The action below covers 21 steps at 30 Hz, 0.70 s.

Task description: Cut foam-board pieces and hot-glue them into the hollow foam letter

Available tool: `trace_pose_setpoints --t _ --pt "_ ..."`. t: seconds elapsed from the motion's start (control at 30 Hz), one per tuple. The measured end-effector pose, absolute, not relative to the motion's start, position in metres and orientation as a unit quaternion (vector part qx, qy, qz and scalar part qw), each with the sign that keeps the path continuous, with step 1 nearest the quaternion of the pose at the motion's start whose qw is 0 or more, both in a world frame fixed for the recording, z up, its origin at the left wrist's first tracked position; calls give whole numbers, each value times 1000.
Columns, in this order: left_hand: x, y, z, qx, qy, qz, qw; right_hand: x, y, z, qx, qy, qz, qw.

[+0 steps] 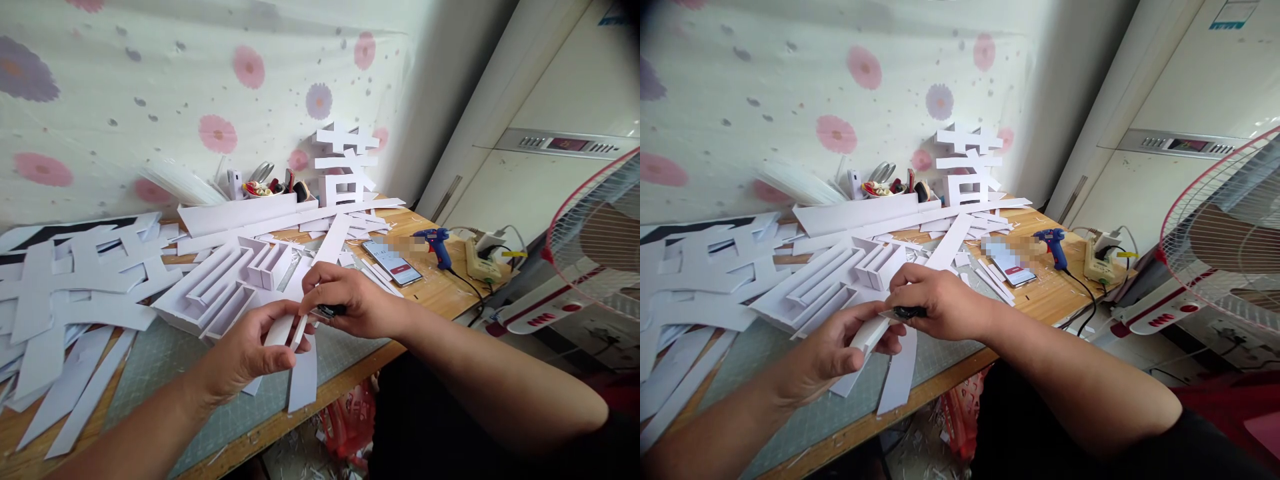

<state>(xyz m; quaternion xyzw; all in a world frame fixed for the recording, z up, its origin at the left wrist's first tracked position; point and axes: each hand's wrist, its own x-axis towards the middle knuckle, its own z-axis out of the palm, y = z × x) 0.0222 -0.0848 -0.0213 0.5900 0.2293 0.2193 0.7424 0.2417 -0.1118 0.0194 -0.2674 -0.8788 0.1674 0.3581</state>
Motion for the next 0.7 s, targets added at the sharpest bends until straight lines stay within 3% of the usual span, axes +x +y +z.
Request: trace_pose_setpoints --t 0.13,0.3,0.5,0.7 --pt "21 -86 -20 655 243 241 674 240 -112 19 -275 -873 151 373" --pt "18 -88 -14 758 283 321 492 235 -115 18 -350 -834 114 411" --pt "19 -89 -11 802 306 379 347 223 -125 20 -443 -864 94 219" --pt "20 -93 -11 818 302 393 292 215 -127 24 -487 -859 50 150"
